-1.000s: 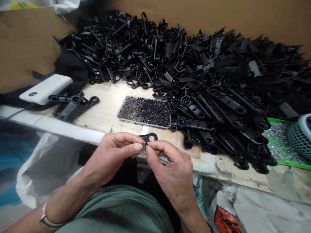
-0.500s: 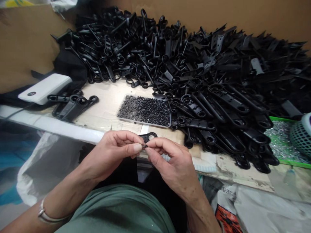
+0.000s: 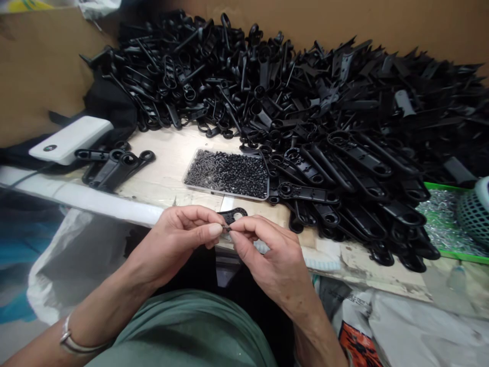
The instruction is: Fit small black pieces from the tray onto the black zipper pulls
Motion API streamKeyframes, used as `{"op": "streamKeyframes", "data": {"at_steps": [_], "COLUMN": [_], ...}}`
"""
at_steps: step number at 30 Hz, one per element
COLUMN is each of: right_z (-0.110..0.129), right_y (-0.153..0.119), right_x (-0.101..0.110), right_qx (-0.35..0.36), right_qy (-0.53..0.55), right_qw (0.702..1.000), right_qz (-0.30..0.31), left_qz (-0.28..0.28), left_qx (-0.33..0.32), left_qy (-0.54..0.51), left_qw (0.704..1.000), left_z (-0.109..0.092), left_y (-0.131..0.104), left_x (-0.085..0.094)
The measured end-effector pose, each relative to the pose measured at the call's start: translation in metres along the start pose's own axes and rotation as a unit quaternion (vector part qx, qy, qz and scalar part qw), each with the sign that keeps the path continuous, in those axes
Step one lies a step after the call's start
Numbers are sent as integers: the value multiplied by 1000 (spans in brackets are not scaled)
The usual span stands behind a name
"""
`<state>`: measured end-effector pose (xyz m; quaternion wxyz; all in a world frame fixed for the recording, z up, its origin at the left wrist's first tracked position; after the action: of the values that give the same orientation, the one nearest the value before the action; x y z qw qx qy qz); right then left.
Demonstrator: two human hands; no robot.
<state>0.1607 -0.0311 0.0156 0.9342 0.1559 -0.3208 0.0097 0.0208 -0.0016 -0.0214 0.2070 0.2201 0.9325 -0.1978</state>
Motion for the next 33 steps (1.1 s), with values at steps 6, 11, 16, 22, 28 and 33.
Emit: {"op": "streamKeyframes", "data": {"at_steps": [6, 11, 16, 22, 28, 33], "right_z": [-10, -11, -9, -2, 7, 11], "right_y": [-5, -6, -6, -4, -3, -4], "right_x": [2, 4, 6, 7, 11, 10], "right_qx": [-50, -47, -27, -2, 34, 62], "right_qy": [59, 77, 48, 29, -21, -46], "right_qw": [997, 996, 998, 1000, 999, 997], "right_qz": [-17, -16, -15, -11, -7, -2], "left_qz": [-7, 12, 24, 25, 31, 32], "left_qx": [8, 3, 4, 4, 1, 6], "left_qy": [-3, -10, -11, 3, 26, 41], "left_qw": [1000, 1000, 1000, 1000, 999, 999], "left_z": [2, 2, 2, 2, 2, 3], "left_y": [0, 0, 1, 1, 1, -1], "left_x": [1, -1, -2, -3, -3, -3]}}
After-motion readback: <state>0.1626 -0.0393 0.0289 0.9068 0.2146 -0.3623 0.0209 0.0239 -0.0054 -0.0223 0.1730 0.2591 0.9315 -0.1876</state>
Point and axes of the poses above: each hand's wrist, its own y-axis towards the middle knuckle, its own x-axis out of the back of the hand, z = x × y, the point moved 6 cm from there along y, towards the middle knuckle, and after that the axes turned 4 degrees about z, right-handed, at the moved point
